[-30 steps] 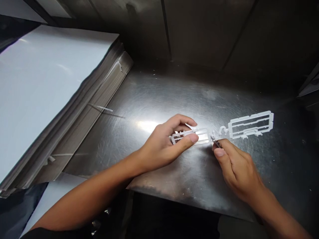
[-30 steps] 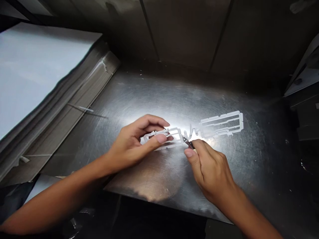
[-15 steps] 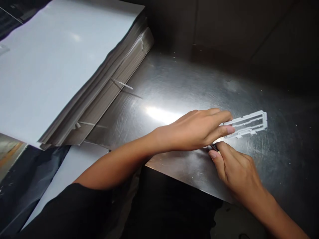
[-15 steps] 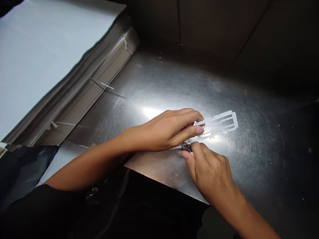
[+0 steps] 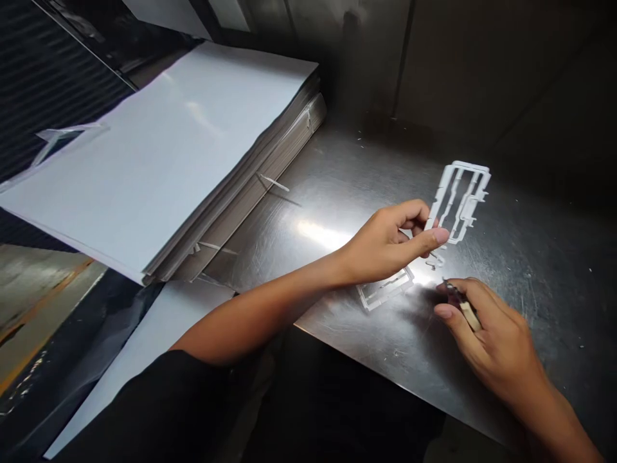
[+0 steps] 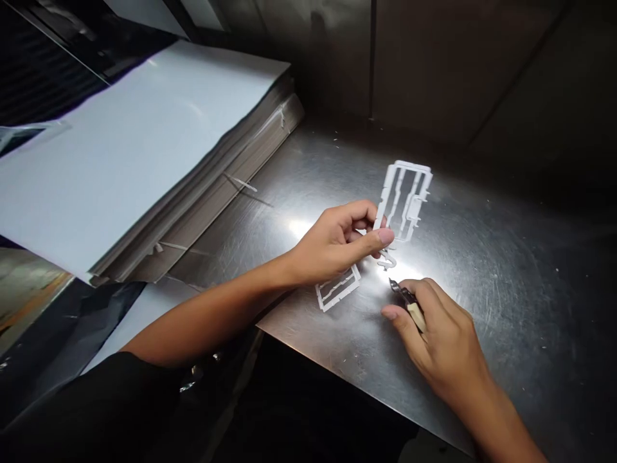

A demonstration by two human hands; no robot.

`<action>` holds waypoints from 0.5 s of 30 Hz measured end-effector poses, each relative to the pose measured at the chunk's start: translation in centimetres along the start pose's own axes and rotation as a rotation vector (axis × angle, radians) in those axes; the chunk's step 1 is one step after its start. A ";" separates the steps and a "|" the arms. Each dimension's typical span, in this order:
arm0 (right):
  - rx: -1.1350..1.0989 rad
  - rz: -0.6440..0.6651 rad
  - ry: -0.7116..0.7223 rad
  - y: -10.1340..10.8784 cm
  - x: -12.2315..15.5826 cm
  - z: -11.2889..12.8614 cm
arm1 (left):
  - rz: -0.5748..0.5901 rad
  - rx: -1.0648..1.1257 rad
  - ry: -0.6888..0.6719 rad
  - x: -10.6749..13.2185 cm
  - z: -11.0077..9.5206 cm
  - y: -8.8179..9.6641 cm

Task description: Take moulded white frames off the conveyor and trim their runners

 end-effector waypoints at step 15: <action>-0.329 -0.315 -0.530 3.0 -0.1 -3.1 | 0.057 0.091 0.153 1.3 1.0 -0.5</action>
Point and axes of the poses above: each hand's wrist, its own x-axis away from the middle knuckle, its own y-axis out of the back of the hand, z = x × y, the point moved 6 cm from there along -x, towards the middle knuckle, and after that the axes turned 15 degrees about -z, right-handed, at the moved point
